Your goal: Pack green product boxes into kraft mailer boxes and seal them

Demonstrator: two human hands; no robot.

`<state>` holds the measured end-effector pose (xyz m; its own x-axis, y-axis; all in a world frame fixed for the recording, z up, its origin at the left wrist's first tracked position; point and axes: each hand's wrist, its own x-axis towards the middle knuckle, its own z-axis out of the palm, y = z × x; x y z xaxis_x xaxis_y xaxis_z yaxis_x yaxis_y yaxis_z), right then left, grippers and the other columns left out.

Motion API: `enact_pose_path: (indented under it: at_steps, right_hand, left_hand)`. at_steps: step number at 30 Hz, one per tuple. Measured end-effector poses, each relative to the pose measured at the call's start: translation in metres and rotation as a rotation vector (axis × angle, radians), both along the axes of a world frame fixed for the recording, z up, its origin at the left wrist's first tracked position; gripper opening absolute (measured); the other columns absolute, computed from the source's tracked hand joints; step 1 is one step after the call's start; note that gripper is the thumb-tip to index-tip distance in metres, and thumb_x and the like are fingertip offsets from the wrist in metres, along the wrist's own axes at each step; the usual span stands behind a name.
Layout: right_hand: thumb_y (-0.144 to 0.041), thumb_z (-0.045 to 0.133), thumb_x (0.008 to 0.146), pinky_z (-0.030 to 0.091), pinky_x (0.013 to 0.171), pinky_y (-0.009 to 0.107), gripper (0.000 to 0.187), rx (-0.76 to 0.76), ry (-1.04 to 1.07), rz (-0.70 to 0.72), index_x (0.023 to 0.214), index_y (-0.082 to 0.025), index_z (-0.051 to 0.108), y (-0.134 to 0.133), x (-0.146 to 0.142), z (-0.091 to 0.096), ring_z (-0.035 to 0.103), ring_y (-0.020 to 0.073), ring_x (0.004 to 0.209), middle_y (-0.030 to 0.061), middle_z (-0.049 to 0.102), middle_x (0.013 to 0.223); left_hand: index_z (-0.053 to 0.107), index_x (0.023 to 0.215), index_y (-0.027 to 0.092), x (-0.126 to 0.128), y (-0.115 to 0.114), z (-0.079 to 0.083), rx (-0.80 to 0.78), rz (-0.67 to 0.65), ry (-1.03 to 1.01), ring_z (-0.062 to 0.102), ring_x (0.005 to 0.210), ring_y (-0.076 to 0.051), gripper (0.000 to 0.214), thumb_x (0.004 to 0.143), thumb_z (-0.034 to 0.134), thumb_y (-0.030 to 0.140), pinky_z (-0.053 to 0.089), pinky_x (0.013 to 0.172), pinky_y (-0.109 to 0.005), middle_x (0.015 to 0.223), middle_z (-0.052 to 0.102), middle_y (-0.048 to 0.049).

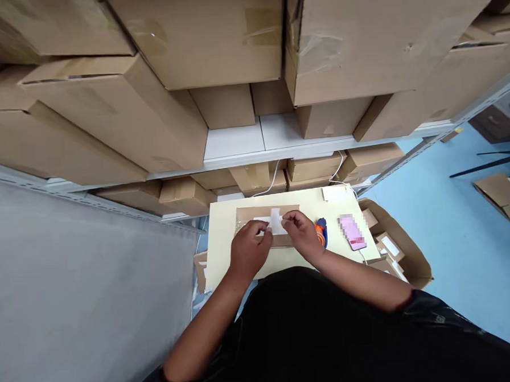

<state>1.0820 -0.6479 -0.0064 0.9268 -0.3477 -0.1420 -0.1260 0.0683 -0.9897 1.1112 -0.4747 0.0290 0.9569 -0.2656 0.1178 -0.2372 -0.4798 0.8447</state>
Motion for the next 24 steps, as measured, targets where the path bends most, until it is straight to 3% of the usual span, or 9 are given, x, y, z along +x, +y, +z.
enact_pose_path:
  at_steps: [3,7,12,20,24]
  right_hand:
    - [-0.05,0.076,0.076,0.049,0.065,0.029,0.031,-0.01,0.112,-0.05,0.089,-0.023,0.068,-0.016,-0.006,-0.018,0.057,0.0157,0.067,-0.0031,0.063,0.071]
    - [-0.052,0.077,0.075,0.047,0.063,0.029,0.034,0.213,0.219,0.019,0.081,-0.02,0.067,-0.026,-0.009,-0.031,0.055,0.0141,0.061,-0.0025,0.063,0.065]
    - [-0.045,0.08,0.07,0.045,0.063,0.029,0.029,0.306,0.19,-0.012,0.073,-0.02,0.066,-0.025,-0.007,-0.028,0.054,0.0133,0.06,-0.0024,0.062,0.064]
    - [-0.047,0.085,0.069,0.048,0.071,0.031,0.032,0.361,0.302,0.078,0.087,-0.022,0.074,-0.014,0.0,-0.029,0.06,0.0153,0.069,0.0006,0.069,0.078]
    - [-0.048,0.083,0.069,0.047,0.067,0.032,0.031,0.374,0.318,0.111,0.075,-0.022,0.069,-0.007,0.001,-0.031,0.056,0.0152,0.063,-0.001,0.064,0.065]
  left_hand:
    - [0.065,0.08,0.023,0.003,0.006,0.0,-0.204,0.053,0.206,0.06,0.077,-0.018,0.017,0.089,0.069,0.037,0.047,0.078,-0.03,0.082,0.068,0.0003]
    - [0.065,0.081,0.021,0.01,0.014,-0.008,-0.441,0.078,0.363,0.058,0.076,-0.015,0.024,0.086,0.074,0.043,0.047,0.076,-0.027,0.08,0.066,0.0017]
    - [0.068,0.08,0.02,0.018,0.02,-0.017,-0.513,0.144,0.429,0.059,0.075,-0.014,0.025,0.083,0.077,0.043,0.048,0.076,-0.026,0.078,0.066,0.002]
    - [0.069,0.079,0.02,0.018,0.026,-0.025,-0.706,0.141,0.535,0.06,0.073,-0.014,0.027,0.078,0.084,0.043,0.051,0.073,-0.026,0.076,0.066,0.0017]
    - [0.069,0.079,0.02,0.018,0.028,-0.024,-0.737,0.118,0.534,0.061,0.073,-0.014,0.028,0.078,0.085,0.043,0.052,0.073,-0.027,0.076,0.066,0.0013]
